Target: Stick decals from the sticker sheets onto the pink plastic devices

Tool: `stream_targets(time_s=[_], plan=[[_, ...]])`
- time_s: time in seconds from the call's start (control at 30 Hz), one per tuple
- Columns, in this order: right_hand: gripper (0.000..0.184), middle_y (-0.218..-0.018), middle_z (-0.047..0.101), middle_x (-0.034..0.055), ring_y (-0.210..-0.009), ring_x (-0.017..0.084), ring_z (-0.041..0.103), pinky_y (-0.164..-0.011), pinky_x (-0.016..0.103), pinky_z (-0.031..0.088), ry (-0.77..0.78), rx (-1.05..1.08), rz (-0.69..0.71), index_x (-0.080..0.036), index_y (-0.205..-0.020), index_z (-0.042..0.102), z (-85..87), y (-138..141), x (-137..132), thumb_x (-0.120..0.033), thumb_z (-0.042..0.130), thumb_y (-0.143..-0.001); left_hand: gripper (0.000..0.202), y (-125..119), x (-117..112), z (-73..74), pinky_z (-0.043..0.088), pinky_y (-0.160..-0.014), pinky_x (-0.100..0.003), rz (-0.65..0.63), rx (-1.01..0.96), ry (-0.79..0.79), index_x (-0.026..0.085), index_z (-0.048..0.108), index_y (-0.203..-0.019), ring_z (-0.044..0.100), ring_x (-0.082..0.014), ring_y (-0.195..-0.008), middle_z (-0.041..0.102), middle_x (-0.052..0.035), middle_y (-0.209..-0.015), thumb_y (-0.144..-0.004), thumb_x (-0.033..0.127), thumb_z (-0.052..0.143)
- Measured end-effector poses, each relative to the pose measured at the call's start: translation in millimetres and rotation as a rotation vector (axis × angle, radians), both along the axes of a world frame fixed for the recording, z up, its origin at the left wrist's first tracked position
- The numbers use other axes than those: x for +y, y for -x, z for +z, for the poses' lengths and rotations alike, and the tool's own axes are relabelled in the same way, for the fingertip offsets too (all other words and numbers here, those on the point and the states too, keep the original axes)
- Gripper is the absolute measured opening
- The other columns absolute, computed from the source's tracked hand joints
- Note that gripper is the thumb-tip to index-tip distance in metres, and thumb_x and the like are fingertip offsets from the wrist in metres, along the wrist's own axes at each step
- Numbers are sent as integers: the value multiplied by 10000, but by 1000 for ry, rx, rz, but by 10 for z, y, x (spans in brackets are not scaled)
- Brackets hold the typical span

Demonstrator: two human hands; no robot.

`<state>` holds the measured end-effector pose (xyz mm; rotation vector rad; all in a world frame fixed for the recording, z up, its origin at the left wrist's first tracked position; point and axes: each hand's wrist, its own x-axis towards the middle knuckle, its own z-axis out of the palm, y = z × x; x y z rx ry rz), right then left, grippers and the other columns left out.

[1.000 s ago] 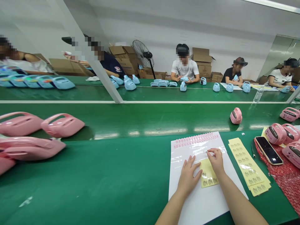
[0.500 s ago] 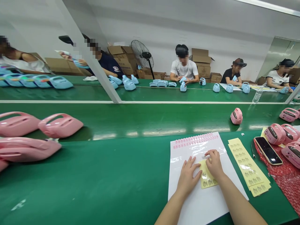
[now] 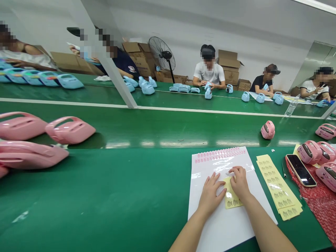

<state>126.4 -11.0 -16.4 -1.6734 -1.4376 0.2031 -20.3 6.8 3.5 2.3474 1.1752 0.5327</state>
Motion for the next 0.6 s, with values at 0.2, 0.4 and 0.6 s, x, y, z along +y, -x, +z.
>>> stream_targets(time_s=[0.2,0.4,0.6], plan=[[323,-819,510,36,-850,209,500,-778,358,419,2,89,-18,-217,-740,527,59,-1,-8,12,361,-582,200,3,7,-24,279,-1023,-526,-4,-16,-8,224,639,-930,367,-280,-1252,512,-109,-1290,-786,280,512],[274,-930,524,65,-935,233,473,-844,404,392,25,45,-29,-212,-848,586,41,8,0,-73,423,-676,209,-4,7,-32,266,-1035,-511,2,-7,14,210,640,-934,359,-280,-1258,506,-119,-1294,-782,273,511],[286,-986,510,81,-986,243,457,-868,430,371,19,25,-39,-212,-843,605,63,-1,-10,-68,408,-695,193,9,19,-87,272,-1029,-522,-10,-42,-14,236,630,-932,374,-273,-1251,511,-90,-1294,-782,275,516]])
